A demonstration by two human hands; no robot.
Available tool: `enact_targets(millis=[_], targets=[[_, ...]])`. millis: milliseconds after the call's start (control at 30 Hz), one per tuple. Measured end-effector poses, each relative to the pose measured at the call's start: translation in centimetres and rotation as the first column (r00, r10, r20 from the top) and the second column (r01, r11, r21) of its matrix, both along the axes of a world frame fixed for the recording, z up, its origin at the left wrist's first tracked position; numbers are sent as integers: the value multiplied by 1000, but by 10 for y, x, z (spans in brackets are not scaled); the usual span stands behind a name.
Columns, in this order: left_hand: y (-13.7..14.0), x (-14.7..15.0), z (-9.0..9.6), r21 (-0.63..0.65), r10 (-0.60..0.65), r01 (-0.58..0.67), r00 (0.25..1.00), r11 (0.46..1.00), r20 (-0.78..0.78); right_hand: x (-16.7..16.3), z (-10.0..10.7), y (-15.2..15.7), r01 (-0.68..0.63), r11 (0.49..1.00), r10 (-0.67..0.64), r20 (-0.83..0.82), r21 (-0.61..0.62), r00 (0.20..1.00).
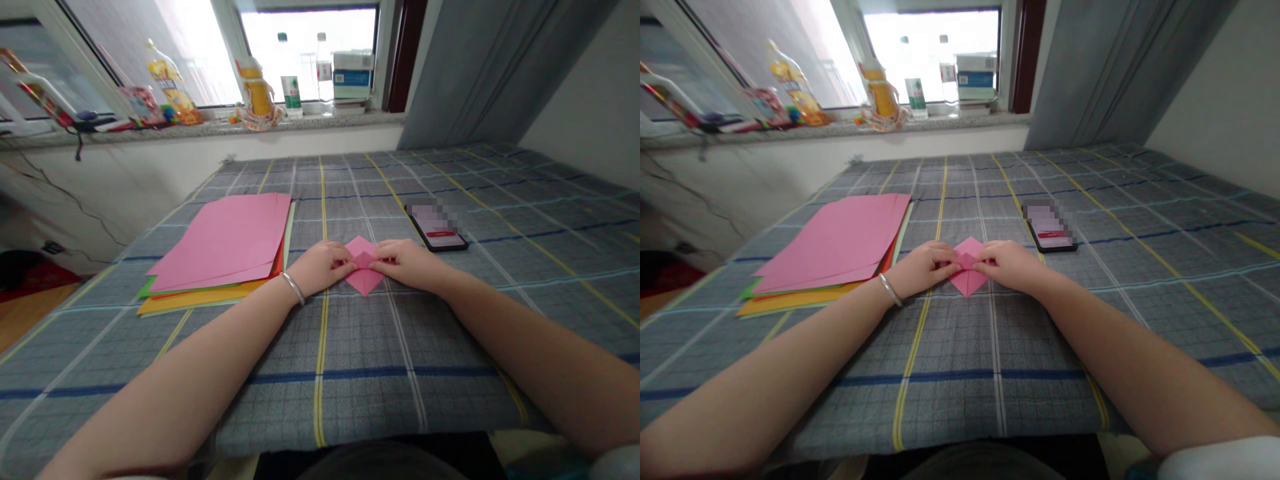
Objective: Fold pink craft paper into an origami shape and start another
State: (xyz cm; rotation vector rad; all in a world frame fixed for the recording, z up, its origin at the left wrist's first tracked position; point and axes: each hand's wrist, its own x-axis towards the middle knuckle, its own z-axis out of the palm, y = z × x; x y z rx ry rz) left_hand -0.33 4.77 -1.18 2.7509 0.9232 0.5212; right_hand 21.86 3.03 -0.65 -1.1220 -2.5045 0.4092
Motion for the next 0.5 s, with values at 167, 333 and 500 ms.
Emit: enact_targets(millis=[167, 333, 500], targets=[[-1, 3, -3, 28, 145, -145, 989, 989, 1, -5, 0, -1, 194, 981, -195, -7, -11, 981], [1, 5, -7, 64, 203, -204, 979, 977, 16, -9, 0, -3, 286, 958, -285, -43, 17, 958], [-1, 8, -8, 50, 261, -262, 965, 964, 31, -9, -2, -3, 312, 944, -310, -31, 108, 950]])
